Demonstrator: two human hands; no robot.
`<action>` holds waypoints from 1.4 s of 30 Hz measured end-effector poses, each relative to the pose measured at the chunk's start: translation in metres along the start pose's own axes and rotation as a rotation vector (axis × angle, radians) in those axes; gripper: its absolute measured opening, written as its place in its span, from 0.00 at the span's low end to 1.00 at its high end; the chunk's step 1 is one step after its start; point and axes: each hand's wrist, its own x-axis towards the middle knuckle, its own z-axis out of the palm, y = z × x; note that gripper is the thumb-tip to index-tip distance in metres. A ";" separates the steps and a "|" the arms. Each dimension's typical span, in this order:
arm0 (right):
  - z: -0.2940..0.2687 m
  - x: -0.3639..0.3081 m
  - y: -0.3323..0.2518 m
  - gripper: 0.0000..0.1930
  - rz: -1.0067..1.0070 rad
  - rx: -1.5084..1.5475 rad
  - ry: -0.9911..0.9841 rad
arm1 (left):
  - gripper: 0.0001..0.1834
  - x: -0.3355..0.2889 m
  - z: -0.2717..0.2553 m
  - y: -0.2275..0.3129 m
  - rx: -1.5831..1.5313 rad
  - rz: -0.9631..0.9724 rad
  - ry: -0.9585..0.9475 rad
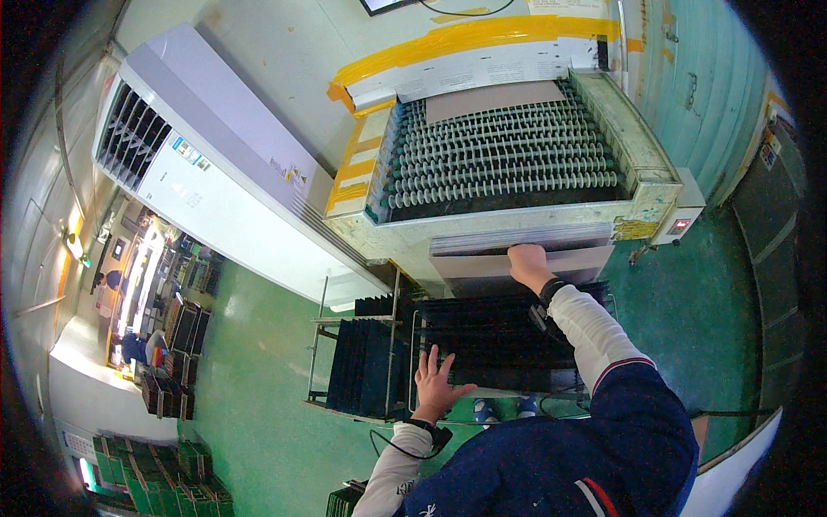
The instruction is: The recorder is feeding flat metal or composite sheets into a specialized production machine and then stacking them into a drying or processing rack.
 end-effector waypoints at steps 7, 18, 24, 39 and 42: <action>-0.002 -0.003 -0.002 0.08 -0.004 0.010 0.028 | 0.55 -0.001 0.001 -0.001 -0.008 0.011 0.016; -0.002 -0.001 -0.002 0.08 0.017 0.004 -0.011 | 0.55 -0.001 -0.001 0.001 0.004 0.000 -0.002; -0.003 -0.002 -0.002 0.08 0.024 0.016 -0.014 | 0.55 0.000 0.000 0.000 -0.007 0.002 -0.001; -0.002 -0.001 -0.001 0.07 0.032 0.034 -0.023 | 0.55 0.000 -0.001 0.001 -0.006 -0.006 -0.009; -0.003 -0.001 -0.002 0.07 0.034 0.034 -0.033 | 0.55 -0.001 -0.001 0.001 0.002 -0.005 -0.012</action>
